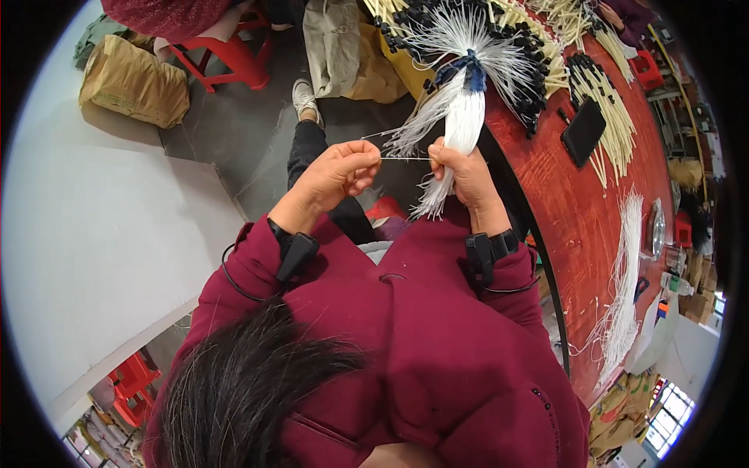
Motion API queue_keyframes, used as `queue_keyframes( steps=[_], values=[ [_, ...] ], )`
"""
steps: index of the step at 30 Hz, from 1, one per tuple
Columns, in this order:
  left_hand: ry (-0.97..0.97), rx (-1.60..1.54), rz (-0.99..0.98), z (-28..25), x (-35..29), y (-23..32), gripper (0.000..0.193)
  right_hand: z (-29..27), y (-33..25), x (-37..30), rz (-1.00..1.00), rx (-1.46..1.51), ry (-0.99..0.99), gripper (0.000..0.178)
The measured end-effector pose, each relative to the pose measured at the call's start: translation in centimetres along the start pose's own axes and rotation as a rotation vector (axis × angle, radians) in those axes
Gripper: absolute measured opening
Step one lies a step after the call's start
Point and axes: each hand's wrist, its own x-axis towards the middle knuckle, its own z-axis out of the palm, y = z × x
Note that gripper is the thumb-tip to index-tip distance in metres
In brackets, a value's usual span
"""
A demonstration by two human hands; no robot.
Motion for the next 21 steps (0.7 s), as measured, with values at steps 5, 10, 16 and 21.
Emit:
queue_keyframes(
  steps=[5,10,16,21],
  values=[
    [0.33,-0.12,0.061,-2.0,0.9,-0.2,0.014,1.1,0.0,-0.1,-0.028,0.063,0.063,0.018],
    [0.592,0.016,-0.107,-1.0,1.3,-0.6,0.019,0.2,0.6,0.0,-0.067,0.065,-0.047,0.023],
    [0.068,0.575,0.173,4.9,3.4,-2.9,0.019,1.1,0.2,-0.3,-0.022,0.264,-0.06,0.027],
    [0.035,0.446,0.205,4.7,4.2,-3.5,0.013,0.9,0.2,-0.3,-0.017,0.337,-0.071,0.028]
  ],
)
